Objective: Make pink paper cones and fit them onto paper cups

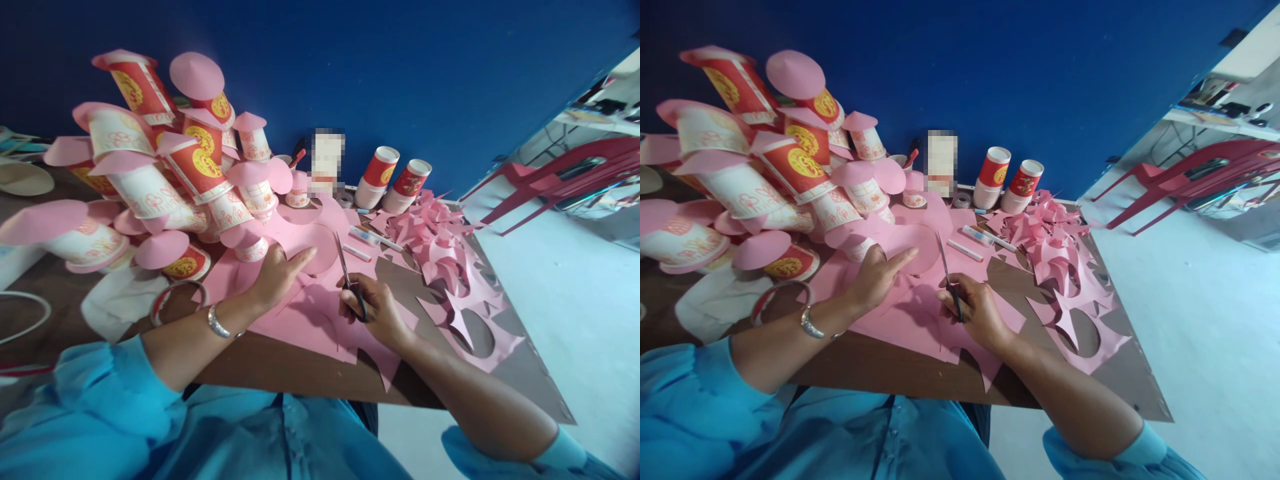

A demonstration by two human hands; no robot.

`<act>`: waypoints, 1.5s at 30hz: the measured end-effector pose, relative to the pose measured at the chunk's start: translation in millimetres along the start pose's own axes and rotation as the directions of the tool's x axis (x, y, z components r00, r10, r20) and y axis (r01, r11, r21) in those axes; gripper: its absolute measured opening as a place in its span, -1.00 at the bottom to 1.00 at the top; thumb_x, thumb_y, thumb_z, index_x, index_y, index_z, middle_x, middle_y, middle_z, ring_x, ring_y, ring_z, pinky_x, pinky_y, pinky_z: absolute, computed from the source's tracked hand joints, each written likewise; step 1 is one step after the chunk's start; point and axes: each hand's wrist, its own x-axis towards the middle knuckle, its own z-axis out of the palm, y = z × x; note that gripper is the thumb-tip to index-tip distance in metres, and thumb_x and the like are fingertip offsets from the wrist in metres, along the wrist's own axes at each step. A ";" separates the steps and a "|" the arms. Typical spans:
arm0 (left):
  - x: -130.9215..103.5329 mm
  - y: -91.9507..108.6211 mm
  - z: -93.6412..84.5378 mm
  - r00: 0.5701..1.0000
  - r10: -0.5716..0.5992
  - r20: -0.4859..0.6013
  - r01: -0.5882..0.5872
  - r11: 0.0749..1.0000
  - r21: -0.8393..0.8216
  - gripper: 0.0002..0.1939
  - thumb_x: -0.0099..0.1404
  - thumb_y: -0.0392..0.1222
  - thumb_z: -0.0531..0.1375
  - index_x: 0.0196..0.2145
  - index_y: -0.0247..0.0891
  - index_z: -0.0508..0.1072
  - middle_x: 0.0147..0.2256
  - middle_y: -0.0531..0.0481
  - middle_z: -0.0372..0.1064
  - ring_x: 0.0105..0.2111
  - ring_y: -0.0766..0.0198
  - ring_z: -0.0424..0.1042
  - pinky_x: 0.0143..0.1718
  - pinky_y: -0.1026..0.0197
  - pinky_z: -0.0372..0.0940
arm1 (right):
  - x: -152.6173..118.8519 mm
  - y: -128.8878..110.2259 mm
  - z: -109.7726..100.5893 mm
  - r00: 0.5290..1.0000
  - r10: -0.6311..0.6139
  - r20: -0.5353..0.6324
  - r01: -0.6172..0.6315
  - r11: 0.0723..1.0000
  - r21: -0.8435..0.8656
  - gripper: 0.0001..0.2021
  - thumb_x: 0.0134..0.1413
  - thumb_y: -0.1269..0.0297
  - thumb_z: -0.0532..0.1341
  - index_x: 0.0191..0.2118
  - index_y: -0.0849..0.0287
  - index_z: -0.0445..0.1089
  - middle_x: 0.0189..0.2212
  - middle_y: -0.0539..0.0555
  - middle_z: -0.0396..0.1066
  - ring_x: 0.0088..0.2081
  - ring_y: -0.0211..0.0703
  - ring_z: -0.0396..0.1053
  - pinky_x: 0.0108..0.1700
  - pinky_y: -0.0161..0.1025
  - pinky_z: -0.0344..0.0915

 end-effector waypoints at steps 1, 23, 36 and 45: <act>0.0 0.5 -0.2 1.000 0.003 0.001 -0.003 1.000 0.003 -0.44 0.19 0.07 0.34 -0.64 -0.13 0.05 -0.61 0.18 -0.14 -0.56 0.37 -0.01 -0.57 0.26 0.13 | -0.1 -0.5 0.1 1.000 0.001 0.000 -0.001 1.000 0.002 -0.48 0.16 -0.27 0.37 -0.20 0.15 0.41 -0.59 -0.06 0.44 -0.59 -0.29 0.36 -0.54 -0.33 0.37; 6.8 -1.1 -1.7 0.995 0.082 -0.055 -0.084 0.996 -0.034 -0.51 0.19 0.07 0.35 -0.58 -0.13 0.12 -0.60 0.17 0.01 -0.54 0.36 0.02 -0.49 0.24 0.11 | 0.3 -2.4 -1.2 1.000 -0.005 0.017 0.005 1.000 -0.009 -0.49 0.17 -0.26 0.37 -0.27 0.17 0.41 -0.63 -0.06 0.41 -0.65 -0.35 0.29 -0.59 -0.38 0.30; 11.8 -2.0 -5.2 0.988 0.147 -0.037 -0.147 0.989 0.021 -0.56 0.33 0.06 0.25 -0.59 -0.15 0.23 -0.56 0.10 0.09 -0.50 0.29 0.17 -0.40 0.18 0.25 | 0.0 -1.7 -1.2 1.000 -0.010 0.024 0.010 1.000 -0.012 -0.50 0.19 -0.24 0.36 -0.29 0.18 0.42 -0.64 -0.07 0.39 -0.65 -0.35 0.28 -0.59 -0.39 0.28; 14.1 1.3 -4.4 0.979 0.176 -0.106 -0.168 0.982 0.084 -0.70 0.27 0.06 0.26 -0.47 -0.19 0.42 -0.49 0.02 0.28 -0.35 0.14 0.39 -0.20 0.11 0.41 | -0.5 -3.8 -0.8 0.999 -0.027 0.037 0.028 0.999 -0.021 -0.53 0.22 -0.21 0.36 -0.30 0.17 0.42 -0.64 -0.07 0.40 -0.66 -0.36 0.27 -0.60 -0.39 0.26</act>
